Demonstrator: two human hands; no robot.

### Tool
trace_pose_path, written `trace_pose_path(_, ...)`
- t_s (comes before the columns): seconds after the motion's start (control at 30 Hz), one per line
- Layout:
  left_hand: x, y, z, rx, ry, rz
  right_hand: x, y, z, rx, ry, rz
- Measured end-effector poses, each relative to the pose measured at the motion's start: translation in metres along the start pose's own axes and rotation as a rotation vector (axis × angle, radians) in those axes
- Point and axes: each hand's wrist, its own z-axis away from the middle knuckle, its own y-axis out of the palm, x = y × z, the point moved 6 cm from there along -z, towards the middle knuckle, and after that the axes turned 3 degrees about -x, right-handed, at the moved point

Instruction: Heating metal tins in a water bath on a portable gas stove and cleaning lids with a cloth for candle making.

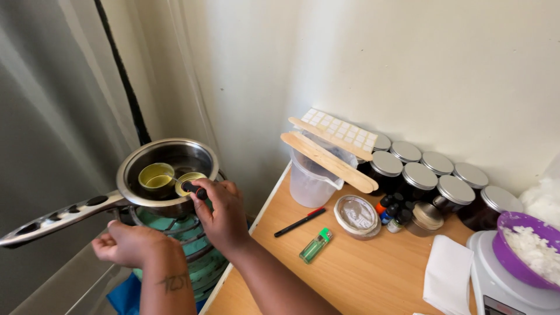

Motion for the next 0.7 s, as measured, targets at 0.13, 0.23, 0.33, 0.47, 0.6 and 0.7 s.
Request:
trace_pose_path(0.13, -0.035, 0.012, 0.029, 0.105, -0.146, -0.260, -0.003, 0.007, -0.001, 0.012, -0.022, 0.001)
trace_pose_path(0.23, -0.021, 0.017, 0.020, 0.171, 0.096, -0.426, -0.010, 0.005, 0.002, 0.019, -0.005, 0.023)
trace_pose_path(0.33, -0.021, 0.020, 0.022, 0.185, 0.314, -0.552, -0.010, 0.002, 0.001, 0.022, 0.025, 0.027)
trace_pose_path(0.47, -0.005, 0.026, 0.015, 0.237, 0.279, -0.423, -0.008, -0.007, 0.000, -0.035, 0.064, -0.059)
trace_pose_path(0.6, 0.004, 0.034, -0.005, 0.195, 0.154, -0.281, -0.009, -0.026, 0.007, -0.264, 0.126, -0.177)
trace_pose_path(0.7, 0.016, 0.039, -0.014, 0.211, 0.137, -0.109, -0.027, -0.035, 0.012, -0.415, 0.354, -0.243)
